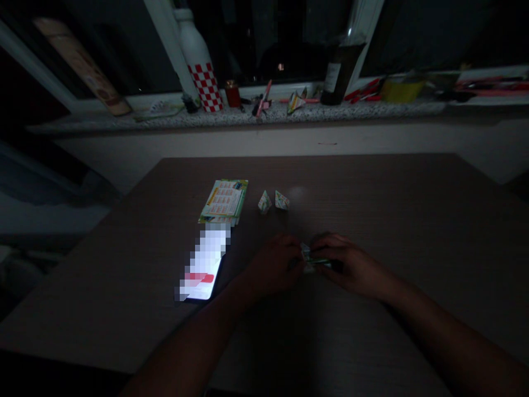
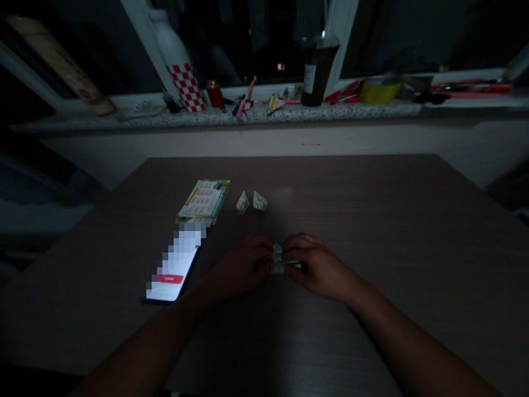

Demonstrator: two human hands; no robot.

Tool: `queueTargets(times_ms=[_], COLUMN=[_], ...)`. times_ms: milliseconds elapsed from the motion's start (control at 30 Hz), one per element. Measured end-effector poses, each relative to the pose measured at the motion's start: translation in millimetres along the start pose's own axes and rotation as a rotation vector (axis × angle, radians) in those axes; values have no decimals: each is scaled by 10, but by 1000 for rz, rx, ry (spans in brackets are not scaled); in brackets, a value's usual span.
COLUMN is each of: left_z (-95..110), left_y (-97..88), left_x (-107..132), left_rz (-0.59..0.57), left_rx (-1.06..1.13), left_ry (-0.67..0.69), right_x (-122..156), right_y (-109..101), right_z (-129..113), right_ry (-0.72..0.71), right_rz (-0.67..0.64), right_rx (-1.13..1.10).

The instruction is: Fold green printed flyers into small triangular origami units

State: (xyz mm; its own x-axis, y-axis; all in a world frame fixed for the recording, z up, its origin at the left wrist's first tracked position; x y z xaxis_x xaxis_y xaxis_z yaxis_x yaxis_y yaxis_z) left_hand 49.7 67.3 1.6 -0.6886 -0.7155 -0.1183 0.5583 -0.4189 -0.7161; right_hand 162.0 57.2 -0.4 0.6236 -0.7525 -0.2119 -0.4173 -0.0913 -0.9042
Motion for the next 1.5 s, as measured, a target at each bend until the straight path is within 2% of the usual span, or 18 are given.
queueTargets(times_ms=[233, 633, 1000, 1200, 1500], left_z=[23, -95, -139, -180, -211], left_y=[4, 74, 80, 60, 24], left_x=[-2, -39, -71, -62, -9], left_rz=[9, 146, 188, 215, 242], left_rx=[-25, -22, -39, -52, -116], left_ry=[20, -50, -160, -272, -334], right_x=[-9, -18, -41, -51, -61], right_y=[25, 46, 28, 34, 3], right_z=[41, 88, 100, 118, 89], right_ry=[11, 20, 52, 68, 55], right_rz=[28, 65, 90, 85, 102], right_rx=[-2, -7, -25, -18, -15])
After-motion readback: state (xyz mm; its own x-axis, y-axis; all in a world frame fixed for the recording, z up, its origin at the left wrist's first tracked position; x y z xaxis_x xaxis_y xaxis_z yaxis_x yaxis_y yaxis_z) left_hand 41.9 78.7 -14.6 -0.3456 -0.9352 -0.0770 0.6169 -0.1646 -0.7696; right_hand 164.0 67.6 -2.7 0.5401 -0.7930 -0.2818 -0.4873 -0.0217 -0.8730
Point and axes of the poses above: each hand's wrist, its own x-axis away from the middle knuckle, its own y-axis out of the palm, z = x × y, the point moved 8 cm from there along -x, towards the middle knuckle, and after that the axes turned 14 degrees about x, right-handed, at the moved point
